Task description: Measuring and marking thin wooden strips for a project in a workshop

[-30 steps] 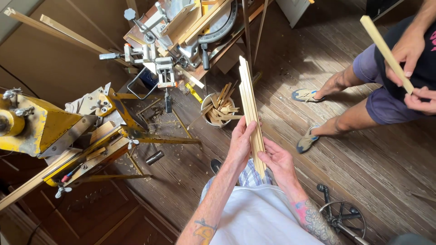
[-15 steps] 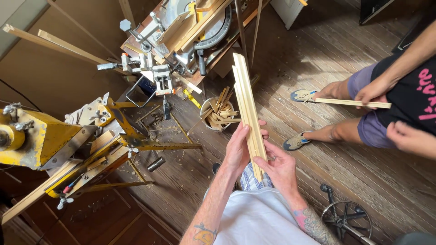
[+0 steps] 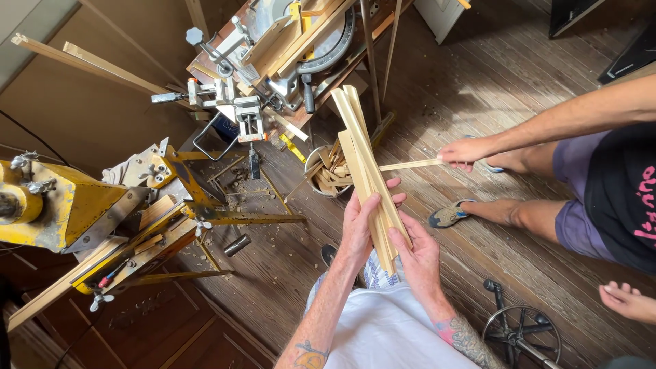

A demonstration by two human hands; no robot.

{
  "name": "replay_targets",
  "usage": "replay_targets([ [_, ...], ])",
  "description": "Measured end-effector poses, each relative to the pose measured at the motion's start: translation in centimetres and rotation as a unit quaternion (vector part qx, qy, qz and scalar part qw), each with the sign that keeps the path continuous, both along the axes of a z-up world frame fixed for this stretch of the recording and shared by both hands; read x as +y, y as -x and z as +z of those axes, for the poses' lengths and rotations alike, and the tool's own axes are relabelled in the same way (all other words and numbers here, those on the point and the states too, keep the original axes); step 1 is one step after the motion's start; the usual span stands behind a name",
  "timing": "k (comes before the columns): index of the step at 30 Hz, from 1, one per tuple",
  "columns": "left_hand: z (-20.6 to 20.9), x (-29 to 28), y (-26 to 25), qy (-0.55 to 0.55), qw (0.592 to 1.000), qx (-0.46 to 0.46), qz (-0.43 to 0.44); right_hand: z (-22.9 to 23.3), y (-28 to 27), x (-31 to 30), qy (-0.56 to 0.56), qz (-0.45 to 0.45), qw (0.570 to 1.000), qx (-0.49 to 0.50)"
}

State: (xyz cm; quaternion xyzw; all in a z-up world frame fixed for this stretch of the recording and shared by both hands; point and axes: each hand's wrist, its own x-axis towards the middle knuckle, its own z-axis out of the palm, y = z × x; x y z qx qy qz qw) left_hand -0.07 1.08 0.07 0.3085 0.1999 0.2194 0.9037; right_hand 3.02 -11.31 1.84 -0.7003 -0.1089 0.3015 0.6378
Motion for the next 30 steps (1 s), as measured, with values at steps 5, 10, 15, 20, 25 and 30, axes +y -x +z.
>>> replay_targets([
  [5, 0.1, 0.0, 0.4, -0.026, 1.0, 0.011, 0.01, 0.7, -0.1, 0.5, 0.014, 0.027, 1.0, 0.003],
  [10, 0.4, -0.3, 0.4, 0.0, 1.0, -0.004, 0.023, 0.5, 0.3, 0.7, 0.031, 0.027, 0.999, -0.026],
  [15, -2.9, -0.1, 0.6, 0.018, 0.998, 0.034, 0.043, 0.0, 0.1, 0.0, 0.038, 0.024, 0.999, -0.024],
  [20, -0.7, 0.3, 0.7, 0.072, 0.996, 0.021, 0.04, -1.7, 0.0, -1.0, 0.034, -0.006, 0.999, -0.028],
  [25, -4.0, 0.2, 0.5, 0.07, 0.996, 0.044, 0.026, -0.7, 0.0, -0.9, 0.021, 0.014, 0.999, -0.019],
  [30, -0.3, 0.1, 0.7, 0.081, 0.996, 0.004, 0.022, -0.2, 0.2, -0.6, 0.008, 0.051, 0.999, 0.003],
])
